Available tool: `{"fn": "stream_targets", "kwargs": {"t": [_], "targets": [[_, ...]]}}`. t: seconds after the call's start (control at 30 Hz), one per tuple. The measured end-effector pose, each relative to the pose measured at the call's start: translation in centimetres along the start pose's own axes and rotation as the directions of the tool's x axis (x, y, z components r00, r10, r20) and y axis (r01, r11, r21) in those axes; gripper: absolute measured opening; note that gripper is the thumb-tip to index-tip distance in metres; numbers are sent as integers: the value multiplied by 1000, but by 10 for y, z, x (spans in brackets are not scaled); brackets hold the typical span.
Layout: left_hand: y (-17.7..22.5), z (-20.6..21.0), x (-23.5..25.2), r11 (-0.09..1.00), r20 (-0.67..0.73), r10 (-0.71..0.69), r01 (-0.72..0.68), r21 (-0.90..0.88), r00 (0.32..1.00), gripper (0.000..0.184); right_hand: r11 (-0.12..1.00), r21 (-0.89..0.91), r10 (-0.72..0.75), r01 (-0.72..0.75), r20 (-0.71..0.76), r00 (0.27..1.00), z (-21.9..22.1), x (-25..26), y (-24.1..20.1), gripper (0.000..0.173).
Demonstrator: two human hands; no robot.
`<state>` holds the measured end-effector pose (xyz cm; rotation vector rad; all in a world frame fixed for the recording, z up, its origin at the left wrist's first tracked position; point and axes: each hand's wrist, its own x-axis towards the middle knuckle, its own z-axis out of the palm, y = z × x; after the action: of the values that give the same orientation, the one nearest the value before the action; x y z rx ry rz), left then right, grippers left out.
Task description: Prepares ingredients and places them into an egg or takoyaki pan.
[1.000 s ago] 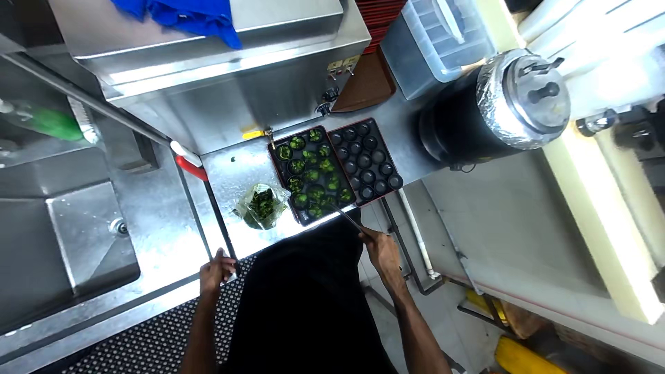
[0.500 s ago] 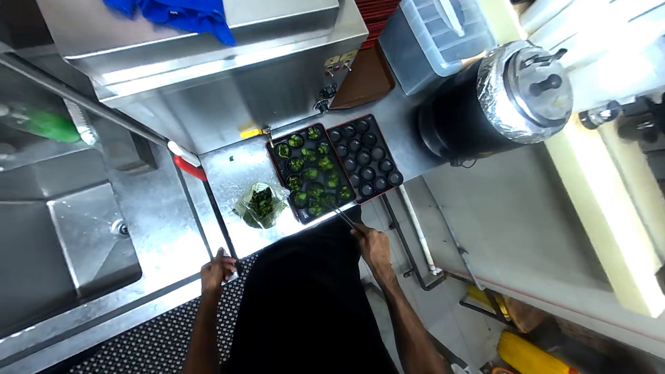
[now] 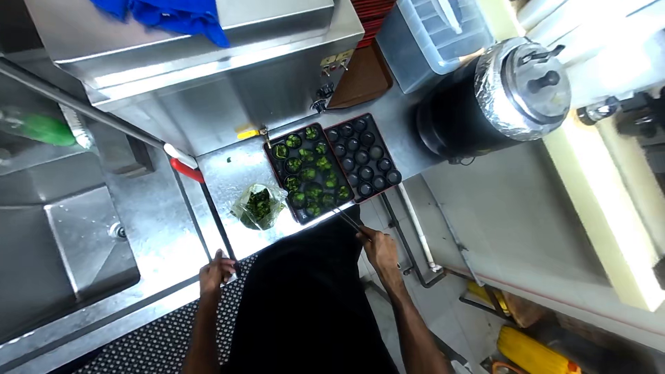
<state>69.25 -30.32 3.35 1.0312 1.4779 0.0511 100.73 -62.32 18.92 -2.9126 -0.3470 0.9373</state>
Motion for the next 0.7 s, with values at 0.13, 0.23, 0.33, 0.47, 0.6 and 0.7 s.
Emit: {"fn": "stream_targets", "kwargs": {"t": [0.13, 0.23, 0.33, 0.47, 0.6, 0.7], "targets": [[-2, -1, 1, 1000, 6, 12, -12, 18, 1000, 63, 999, 28, -22, 23, -28, 999, 0, -3, 2, 36], [-1, 0, 0, 1000, 3, 6, -6, 1, 1000, 63, 1000, 10, -12, 13, -40, 999, -3, -5, 1, 34], [-2, 0, 2, 1000, 4, 9, -9, -4, 1000, 63, 999, -24, 24, -24, -14, 1000, 0, -1, 1, 34], [-2, -1, 3, 1000, 3, 0, 0, -10, 1000, 64, 999, 34, 10, -8, -38, 999, 5, 4, 8, 34], [7, 1, -8, 998, 94, -18, 12, 66, 995, 54, 911, 404, -32, 80, -125, 992, -6, 2, 22, 34], [36, 13, -41, 970, 403, 85, -169, 178, 911, 42, 611, 776, -28, 157, -177, 984, -14, -4, 14, 40]]}}
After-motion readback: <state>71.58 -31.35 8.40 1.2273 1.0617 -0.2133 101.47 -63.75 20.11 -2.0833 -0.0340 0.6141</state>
